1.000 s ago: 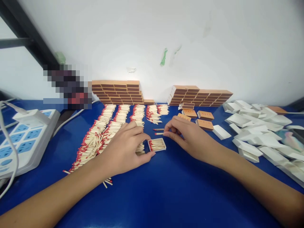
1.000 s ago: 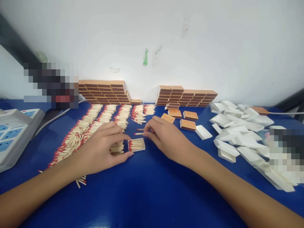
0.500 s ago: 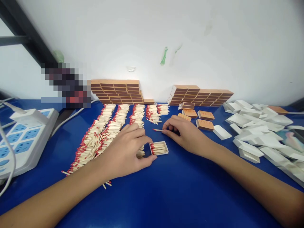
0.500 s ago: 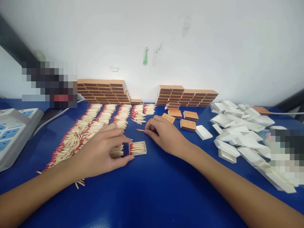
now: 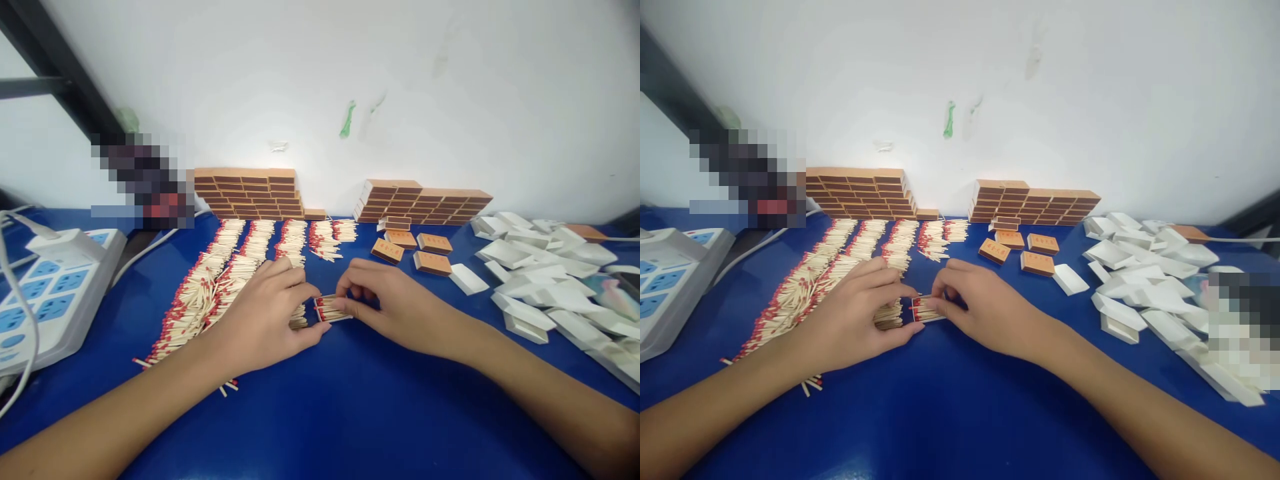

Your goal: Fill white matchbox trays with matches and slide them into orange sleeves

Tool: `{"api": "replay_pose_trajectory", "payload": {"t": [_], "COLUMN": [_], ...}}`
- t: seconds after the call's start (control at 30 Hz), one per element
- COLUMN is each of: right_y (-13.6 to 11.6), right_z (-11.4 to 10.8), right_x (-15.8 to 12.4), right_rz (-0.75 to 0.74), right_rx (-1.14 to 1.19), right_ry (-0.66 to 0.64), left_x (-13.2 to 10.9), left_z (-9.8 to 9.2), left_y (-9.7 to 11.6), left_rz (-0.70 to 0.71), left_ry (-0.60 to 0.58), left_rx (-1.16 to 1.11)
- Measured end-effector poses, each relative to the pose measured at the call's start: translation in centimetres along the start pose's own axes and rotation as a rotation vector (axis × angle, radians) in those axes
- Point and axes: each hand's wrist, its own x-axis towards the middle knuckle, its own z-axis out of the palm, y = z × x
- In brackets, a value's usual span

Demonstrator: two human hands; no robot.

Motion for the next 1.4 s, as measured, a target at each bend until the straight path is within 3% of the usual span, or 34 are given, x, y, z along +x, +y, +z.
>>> {"api": "replay_pose_trajectory", "payload": {"t": [0.13, 0.2, 0.3, 0.8, 1.27, 1.4], "right_y": [2.9, 4.3, 5.4, 5.8, 5.5, 5.2], "right_z": [0.7, 1.0, 1.4, 1.1, 0.2, -0.2], "right_x": [2.5, 3.5, 4.0, 3.7, 2.3, 1.9], "right_rz": [0.026, 0.023, 0.023, 0.060, 0.067, 0.069], "right_rx": [-0.068, -0.128, -0.152, -0.172, -0.136, -0.132], "right_ry": [0.238, 0.279, 0.260, 0.214, 0.237, 0.175], "left_x": [-0.1, -0.1, -0.1, -0.1, 0.0, 0.0], "left_z": [0.2, 0.2, 0.2, 0.1, 0.3, 0.2], "left_y": [0.0, 0.0, -0.1, 0.0, -0.2, -0.2], "left_rz": [0.013, 0.021, 0.026, 0.024, 0.017, 0.014], "left_ry": [-0.017, -0.016, -0.011, -0.020, -0.021, -0.027], "left_rx": [-0.006, -0.009, -0.005, 0.003, 0.006, 0.001]}}
